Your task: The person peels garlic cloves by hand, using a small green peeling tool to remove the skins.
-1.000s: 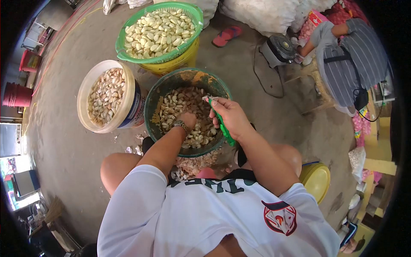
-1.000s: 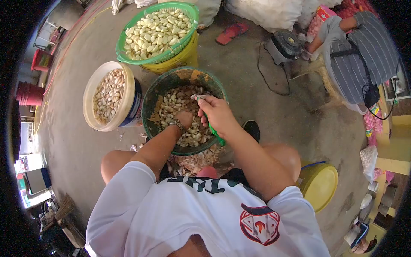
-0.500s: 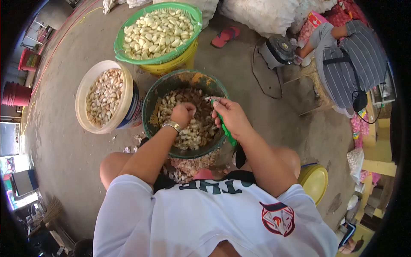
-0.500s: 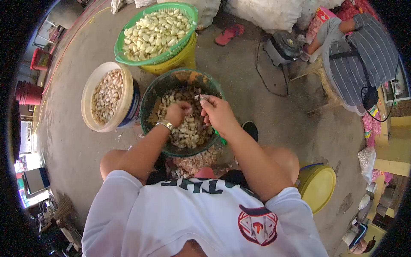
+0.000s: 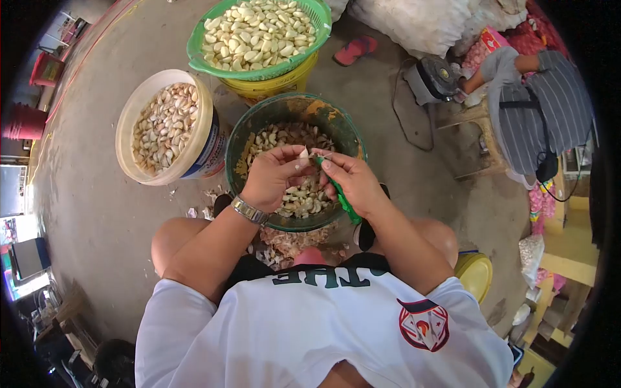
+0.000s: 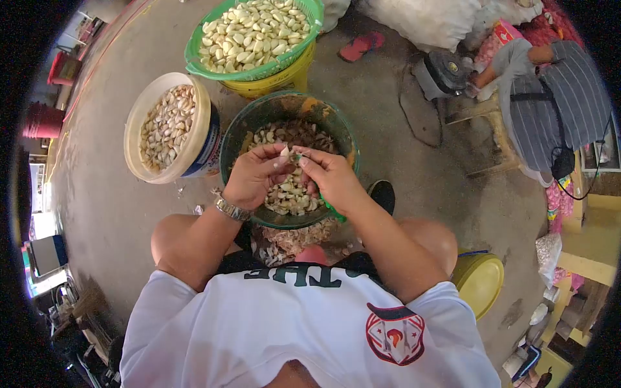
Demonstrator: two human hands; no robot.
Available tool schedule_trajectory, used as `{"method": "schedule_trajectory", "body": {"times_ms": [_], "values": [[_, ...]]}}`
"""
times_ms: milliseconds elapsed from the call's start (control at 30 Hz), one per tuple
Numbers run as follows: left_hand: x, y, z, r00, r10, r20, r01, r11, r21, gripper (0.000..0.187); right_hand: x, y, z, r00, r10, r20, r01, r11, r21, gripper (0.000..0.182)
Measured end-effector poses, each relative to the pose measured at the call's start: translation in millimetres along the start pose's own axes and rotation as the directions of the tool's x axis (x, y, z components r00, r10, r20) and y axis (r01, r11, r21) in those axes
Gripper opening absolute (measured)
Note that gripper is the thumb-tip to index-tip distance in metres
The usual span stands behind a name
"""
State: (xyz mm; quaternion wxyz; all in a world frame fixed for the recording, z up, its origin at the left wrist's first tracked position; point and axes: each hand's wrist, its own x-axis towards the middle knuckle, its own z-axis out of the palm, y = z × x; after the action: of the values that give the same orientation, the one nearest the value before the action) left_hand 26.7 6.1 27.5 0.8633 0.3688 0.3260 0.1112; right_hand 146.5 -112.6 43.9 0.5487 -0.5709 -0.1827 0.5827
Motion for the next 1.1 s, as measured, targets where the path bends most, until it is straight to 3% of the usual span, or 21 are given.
{"method": "schedule_trajectory", "body": {"times_ms": [100, 267, 467, 867, 1033, 1100], "values": [[2.5, -2.5, -2.1, 0.999, 0.051, 0.013, -0.052, 0.995, 0.086, 0.020, 1.3, -0.1, 1.5, 1.000, 0.011, -0.010, -0.011, 0.999, -0.051, 0.033], [5.8, 1.6, -0.4, 0.999, 0.042, -0.008, -0.042, 0.999, 0.031, 0.019, 8.6, 0.2, 3.3, 0.997, -0.010, -0.074, 0.000, 0.992, -0.127, 0.030], [8.2, -1.1, -6.4, 0.995, 0.099, -0.016, -0.098, 0.993, 0.059, 0.017, 14.2, 7.7, 4.7, 0.997, -0.077, -0.026, 0.073, 0.988, -0.136, 0.031], [9.6, -5.6, -7.0, 0.991, 0.129, -0.042, -0.125, 0.989, 0.080, 0.015, 8.4, -0.7, 6.5, 1.000, -0.018, 0.013, 0.020, 0.984, -0.177, 0.032], [10.3, -11.8, -3.6, 0.981, 0.188, -0.046, -0.180, 0.974, 0.137, 0.015, 9.9, 11.2, 9.9, 0.980, -0.187, -0.062, 0.150, 0.911, -0.383, 0.032], [11.0, -13.9, -2.4, 0.976, 0.217, -0.028, -0.211, 0.966, 0.147, 0.016, 9.1, 9.6, 9.4, 0.989, -0.125, -0.081, 0.099, 0.957, -0.273, 0.031]]}}
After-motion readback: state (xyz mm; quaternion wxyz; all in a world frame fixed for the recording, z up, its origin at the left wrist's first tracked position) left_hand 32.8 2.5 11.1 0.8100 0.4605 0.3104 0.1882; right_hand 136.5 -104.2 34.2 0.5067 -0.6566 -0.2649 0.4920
